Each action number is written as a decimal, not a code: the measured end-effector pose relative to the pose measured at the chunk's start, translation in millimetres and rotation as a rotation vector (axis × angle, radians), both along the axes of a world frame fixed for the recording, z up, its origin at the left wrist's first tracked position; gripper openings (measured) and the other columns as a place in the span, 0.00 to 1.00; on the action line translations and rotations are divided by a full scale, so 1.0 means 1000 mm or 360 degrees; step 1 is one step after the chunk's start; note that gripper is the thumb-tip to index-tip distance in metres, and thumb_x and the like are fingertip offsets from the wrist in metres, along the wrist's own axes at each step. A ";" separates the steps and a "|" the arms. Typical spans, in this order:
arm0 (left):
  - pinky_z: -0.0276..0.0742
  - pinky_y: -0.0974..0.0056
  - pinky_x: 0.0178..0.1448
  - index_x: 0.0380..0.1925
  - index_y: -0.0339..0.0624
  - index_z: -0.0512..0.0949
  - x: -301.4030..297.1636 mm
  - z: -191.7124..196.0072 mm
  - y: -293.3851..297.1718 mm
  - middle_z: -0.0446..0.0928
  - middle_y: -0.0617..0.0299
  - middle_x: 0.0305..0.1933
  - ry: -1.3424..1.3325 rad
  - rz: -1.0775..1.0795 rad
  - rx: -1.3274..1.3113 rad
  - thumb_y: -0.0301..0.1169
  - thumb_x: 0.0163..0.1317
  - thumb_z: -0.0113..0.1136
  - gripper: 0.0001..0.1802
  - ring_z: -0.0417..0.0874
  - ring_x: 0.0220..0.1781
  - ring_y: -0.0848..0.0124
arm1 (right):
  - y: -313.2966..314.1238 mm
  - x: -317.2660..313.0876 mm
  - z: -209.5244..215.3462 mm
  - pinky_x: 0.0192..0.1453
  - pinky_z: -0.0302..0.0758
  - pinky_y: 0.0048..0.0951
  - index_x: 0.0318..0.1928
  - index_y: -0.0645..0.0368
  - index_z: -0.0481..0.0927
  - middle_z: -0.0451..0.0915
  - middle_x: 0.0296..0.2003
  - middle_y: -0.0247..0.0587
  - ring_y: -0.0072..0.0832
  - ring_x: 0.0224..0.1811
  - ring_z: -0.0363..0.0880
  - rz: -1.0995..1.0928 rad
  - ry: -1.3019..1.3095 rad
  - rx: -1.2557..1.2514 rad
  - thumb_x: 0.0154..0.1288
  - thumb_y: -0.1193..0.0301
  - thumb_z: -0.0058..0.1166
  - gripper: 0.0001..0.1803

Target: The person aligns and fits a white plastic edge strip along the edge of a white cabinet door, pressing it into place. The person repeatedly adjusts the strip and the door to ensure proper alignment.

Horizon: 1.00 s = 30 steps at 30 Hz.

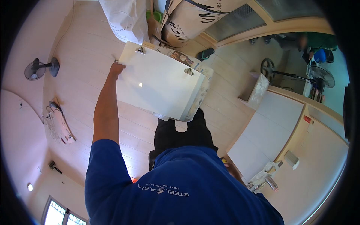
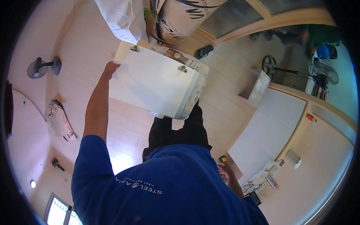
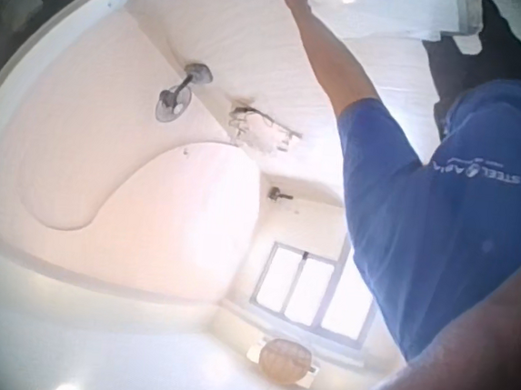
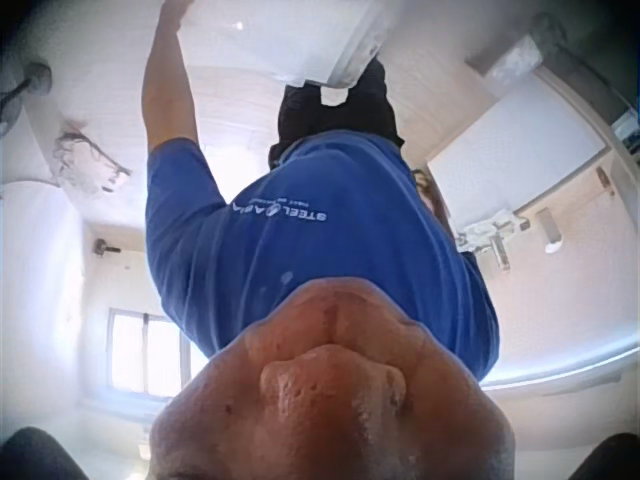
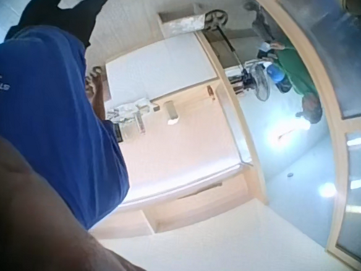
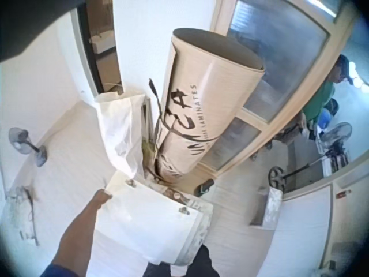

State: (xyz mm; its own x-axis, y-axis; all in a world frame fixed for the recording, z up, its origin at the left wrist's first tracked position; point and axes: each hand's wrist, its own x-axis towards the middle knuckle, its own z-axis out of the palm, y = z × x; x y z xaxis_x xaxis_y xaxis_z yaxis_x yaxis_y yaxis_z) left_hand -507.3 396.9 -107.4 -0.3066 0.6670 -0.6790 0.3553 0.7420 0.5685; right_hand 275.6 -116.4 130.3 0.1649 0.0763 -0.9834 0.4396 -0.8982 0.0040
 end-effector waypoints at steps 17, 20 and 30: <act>0.82 0.47 0.69 0.66 0.37 0.77 0.068 -0.017 -0.037 0.80 0.47 0.62 0.1221 -0.0734 0.0245 0.40 0.66 0.73 0.32 0.82 0.68 0.48 | 0.144 -0.137 -0.097 0.62 0.84 0.44 0.60 0.64 0.84 0.88 0.57 0.55 0.47 0.58 0.89 0.0700 -0.0123 0.1022 0.72 0.66 0.69 0.21; 0.75 0.45 0.79 0.75 0.43 0.71 0.123 -0.024 -0.042 0.69 0.42 0.78 0.0547 -0.1105 0.0687 0.33 0.63 0.76 0.41 0.73 0.78 0.43 | 0.237 -0.208 -0.148 0.75 0.75 0.50 0.65 0.62 0.81 0.84 0.63 0.54 0.53 0.69 0.80 0.1134 0.0124 0.1516 0.71 0.65 0.68 0.26; 0.81 0.45 0.74 0.78 0.54 0.71 0.173 -0.030 0.039 0.59 0.53 0.86 0.0433 -0.1340 0.0512 0.33 0.57 0.83 0.48 0.79 0.76 0.46 | 0.509 -0.427 -0.264 0.84 0.58 0.59 0.81 0.64 0.63 0.65 0.76 0.53 0.49 0.81 0.64 0.1066 -0.0292 0.1981 0.62 0.56 0.79 0.55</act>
